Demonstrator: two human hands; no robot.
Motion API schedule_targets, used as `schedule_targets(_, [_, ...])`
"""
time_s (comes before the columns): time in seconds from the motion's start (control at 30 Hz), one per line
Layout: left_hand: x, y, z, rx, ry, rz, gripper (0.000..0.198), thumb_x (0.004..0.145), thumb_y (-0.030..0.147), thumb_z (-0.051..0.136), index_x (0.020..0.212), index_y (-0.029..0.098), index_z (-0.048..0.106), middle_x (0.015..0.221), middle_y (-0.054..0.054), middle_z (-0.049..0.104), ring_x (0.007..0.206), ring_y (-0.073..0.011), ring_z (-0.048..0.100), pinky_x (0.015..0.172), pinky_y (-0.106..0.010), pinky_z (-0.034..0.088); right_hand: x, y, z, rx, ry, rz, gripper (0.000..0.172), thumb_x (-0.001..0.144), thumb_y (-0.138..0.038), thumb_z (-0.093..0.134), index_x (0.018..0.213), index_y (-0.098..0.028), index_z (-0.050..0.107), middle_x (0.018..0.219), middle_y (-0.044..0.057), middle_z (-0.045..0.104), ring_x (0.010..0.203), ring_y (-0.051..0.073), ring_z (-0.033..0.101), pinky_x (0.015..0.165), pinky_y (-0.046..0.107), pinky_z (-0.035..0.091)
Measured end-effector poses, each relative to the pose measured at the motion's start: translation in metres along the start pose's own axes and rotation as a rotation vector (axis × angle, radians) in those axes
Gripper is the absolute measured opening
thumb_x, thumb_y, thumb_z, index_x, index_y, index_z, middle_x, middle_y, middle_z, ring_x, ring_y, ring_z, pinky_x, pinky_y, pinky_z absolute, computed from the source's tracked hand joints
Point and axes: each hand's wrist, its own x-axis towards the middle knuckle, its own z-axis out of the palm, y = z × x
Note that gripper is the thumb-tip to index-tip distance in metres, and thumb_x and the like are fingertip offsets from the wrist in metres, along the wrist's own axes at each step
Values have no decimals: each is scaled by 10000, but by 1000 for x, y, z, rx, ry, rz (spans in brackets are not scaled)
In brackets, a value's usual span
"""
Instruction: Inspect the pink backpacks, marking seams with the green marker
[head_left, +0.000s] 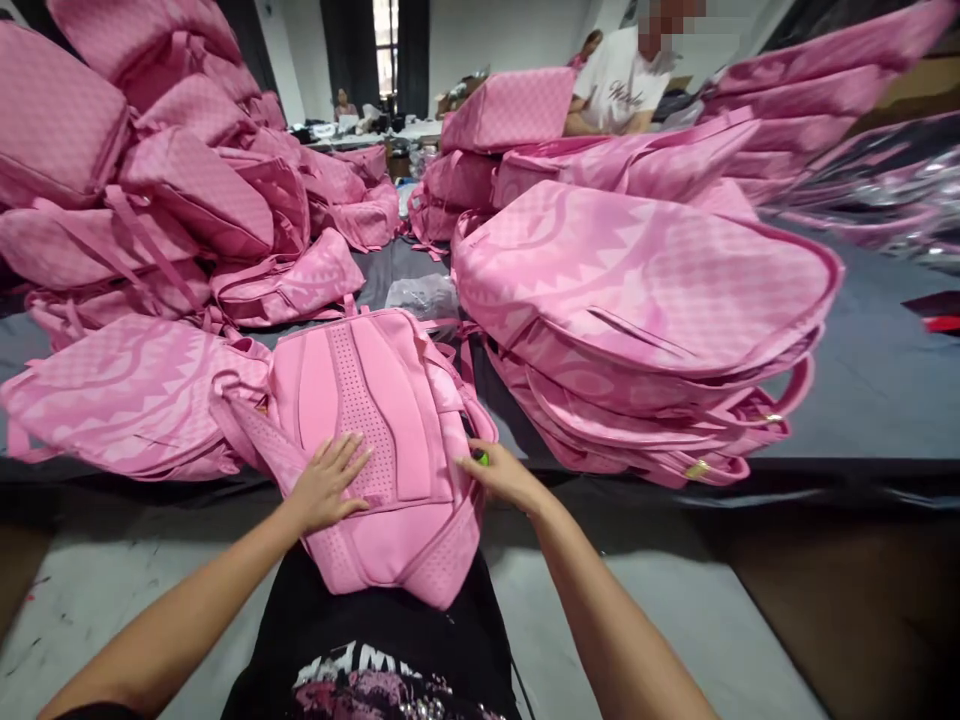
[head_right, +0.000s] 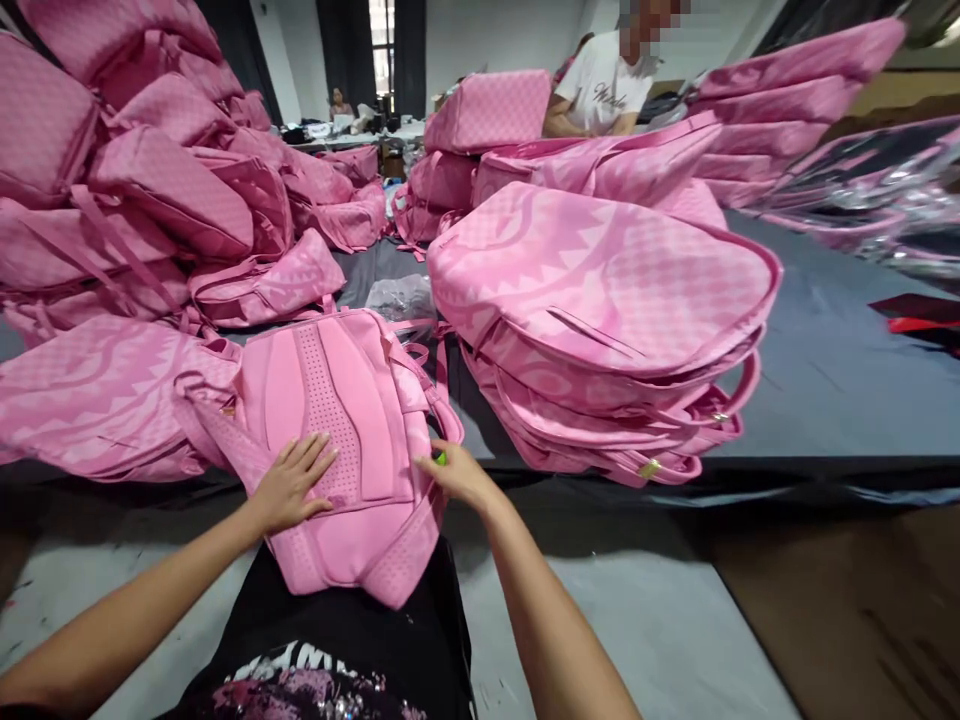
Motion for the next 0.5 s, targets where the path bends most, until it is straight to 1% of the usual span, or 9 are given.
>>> schedule_targets(0.07, [2, -13, -22, 11, -26, 60, 683, 920, 603, 497, 1438, 159, 474, 1473, -194, 474, 1366, -321, 450, 1122, -518, 379, -10, -9, 25, -76, -23, -3, 278, 854, -330, 709, 1014, -106, 673, 773, 51, 680, 697, 194, 648, 571, 244, 391])
schedule_targets(0.13, [19, -14, -44, 29, -26, 83, 506, 982, 455, 445, 1371, 144, 535, 1392, -181, 550, 1299, -270, 510, 1070, -453, 436, -20, -16, 40, -148, -2, 11, 289, 882, -310, 666, 1065, -88, 637, 902, 120, 702, 826, 248, 667, 596, 266, 372])
schedule_targets(0.2, [53, -8, -62, 53, -10, 112, 420, 1006, 335, 387, 1345, 145, 546, 1403, -170, 533, 1332, -254, 466, 1087, -442, 411, -27, -21, 43, -198, 10, 14, 268, 925, -300, 598, 1107, -104, 612, 965, 142, 706, 884, 270, 673, 608, 280, 359])
schedule_targets(0.27, [98, 0, -73, 79, 4, 150, 406, 1009, 296, 365, 1347, 143, 530, 1453, -159, 482, 1399, -265, 374, 1140, -472, 334, -31, -24, 41, -231, 2, 3, 242, 929, -297, 593, 1100, -128, 612, 990, 137, 711, 909, 275, 679, 619, 285, 357])
schedule_targets(0.3, [121, 2, -77, 90, 2, 167, 397, 1008, 297, 370, 1322, 126, 543, 1429, -167, 499, 1389, -278, 378, 1141, -486, 318, -32, -25, 39, -243, -4, 1, 235, 929, -295, 592, 1098, -133, 612, 996, 135, 714, 916, 277, 683, 624, 287, 358])
schedule_targets(0.33, [143, 3, -79, 98, -7, 186, 387, 1004, 313, 389, 1272, 102, 571, 1368, -181, 541, 1345, -292, 421, 1119, -495, 329, -32, -27, 38, -253, -8, 2, 235, 930, -293, 591, 1104, -137, 610, 1004, 132, 717, 921, 277, 686, 627, 288, 359])
schedule_targets(0.4, [177, 2, -79, 103, -46, 234, 370, 984, 362, 449, 1106, 71, 642, 1145, -189, 642, 1155, -302, 546, 1019, -491, 391, -30, -27, 37, -266, -12, 20, 237, 935, -294, 582, 1116, -142, 605, 1020, 128, 720, 931, 279, 691, 631, 290, 364])
schedule_targets(0.47, [195, -1, -74, 89, -103, 319, 362, 954, 413, 514, 935, 90, 676, 931, -151, 674, 950, -272, 596, 911, -456, 426, -26, -26, 38, -274, -18, 55, 234, 938, -297, 577, 1116, -147, 604, 1031, 128, 721, 943, 281, 693, 637, 290, 373])
schedule_targets(0.5, [200, -3, -71, 76, -130, 370, 363, 944, 432, 531, 881, 106, 677, 874, -132, 674, 888, -253, 595, 878, -438, 428, -24, -24, 39, -276, -23, 72, 235, 936, -301, 580, 1113, -148, 606, 1036, 131, 721, 949, 283, 694, 643, 291, 381])
